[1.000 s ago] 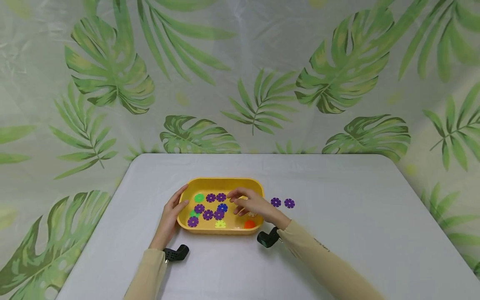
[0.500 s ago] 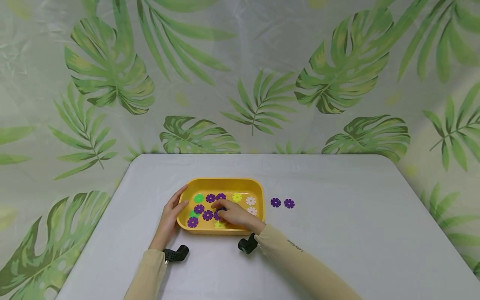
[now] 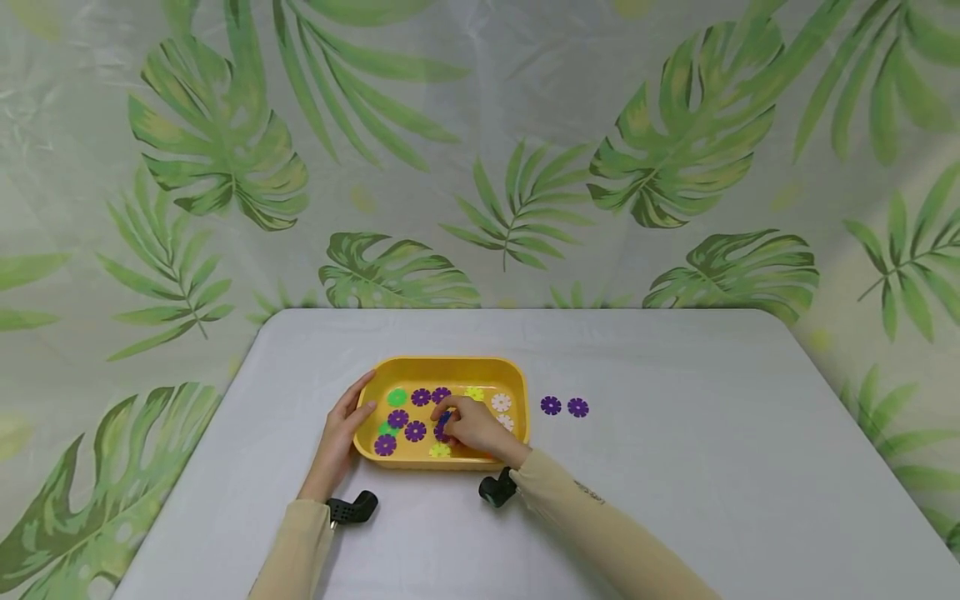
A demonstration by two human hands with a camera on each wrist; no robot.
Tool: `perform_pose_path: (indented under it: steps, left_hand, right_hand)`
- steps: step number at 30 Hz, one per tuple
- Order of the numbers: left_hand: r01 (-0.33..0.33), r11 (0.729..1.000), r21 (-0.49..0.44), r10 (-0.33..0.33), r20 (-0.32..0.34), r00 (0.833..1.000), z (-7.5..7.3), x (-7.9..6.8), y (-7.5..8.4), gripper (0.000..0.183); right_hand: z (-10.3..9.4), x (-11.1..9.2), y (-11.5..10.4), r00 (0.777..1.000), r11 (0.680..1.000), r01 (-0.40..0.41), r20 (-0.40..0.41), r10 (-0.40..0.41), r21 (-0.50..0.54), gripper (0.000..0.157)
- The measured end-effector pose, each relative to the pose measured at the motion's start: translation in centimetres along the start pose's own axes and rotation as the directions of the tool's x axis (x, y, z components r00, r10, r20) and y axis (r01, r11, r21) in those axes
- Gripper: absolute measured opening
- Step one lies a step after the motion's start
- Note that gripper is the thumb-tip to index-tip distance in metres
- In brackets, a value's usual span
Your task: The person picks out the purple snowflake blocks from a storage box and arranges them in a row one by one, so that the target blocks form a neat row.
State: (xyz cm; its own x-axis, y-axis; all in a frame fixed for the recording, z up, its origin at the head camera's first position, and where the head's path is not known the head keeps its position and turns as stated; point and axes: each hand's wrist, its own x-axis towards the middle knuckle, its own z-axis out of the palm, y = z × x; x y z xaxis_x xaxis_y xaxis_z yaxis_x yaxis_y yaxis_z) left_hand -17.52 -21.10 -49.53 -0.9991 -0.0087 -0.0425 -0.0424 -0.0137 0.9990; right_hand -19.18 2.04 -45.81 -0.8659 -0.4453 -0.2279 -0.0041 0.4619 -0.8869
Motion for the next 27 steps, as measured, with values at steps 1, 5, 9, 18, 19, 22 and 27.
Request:
perform_pose_path:
  steps: [1,5,9,18,19,22,27]
  left_hand:
    - [0.0,1.0,0.0,0.0,0.0,1.0,0.0,0.0,0.0,0.049]
    - [-0.003,1.0,0.001,0.003,0.003,1.0,0.0,0.0,0.0,0.048]
    - [-0.003,1.0,0.008,0.003,0.004,1.0,0.0,0.0,0.0,0.048]
    - [0.005,1.0,0.01,-0.004,-0.003,1.0,0.0,0.0,0.0,0.049]
    - [0.005,1.0,0.011,-0.005,-0.004,1.0,0.0,0.0,0.0,0.049]
    - [0.006,1.0,0.009,-0.005,-0.007,1.0,0.1,0.0,0.0,0.049]
    - [0.0,1.0,0.002,0.0,-0.005,1.0,0.1,0.0,0.0,0.049]
  right_hand:
    - [-0.2,-0.1,0.0,1.0,1.0,-0.001,-0.006,0.001,0.016,0.018]
    - [-1.6,-0.7,-0.2,1.0,0.996,0.021,-0.024,-0.019,0.091,0.018]
    - [-3.8,-1.9,-0.5,0.999,0.985,0.033,-0.033,-0.027,0.17,0.017]
    - [-10.9,-4.3,2.4,0.993,0.98,0.046,-0.116,-0.024,0.192,0.024]
    - [-11.8,-4.6,3.0,0.991,0.98,0.044,-0.132,-0.018,0.193,0.025]
    - [-14.2,-5.7,5.1,0.983,0.984,0.03,-0.184,0.003,0.178,0.026]
    - [-17.1,-7.2,8.5,0.964,0.987,-0.026,-0.256,0.067,0.16,0.027]
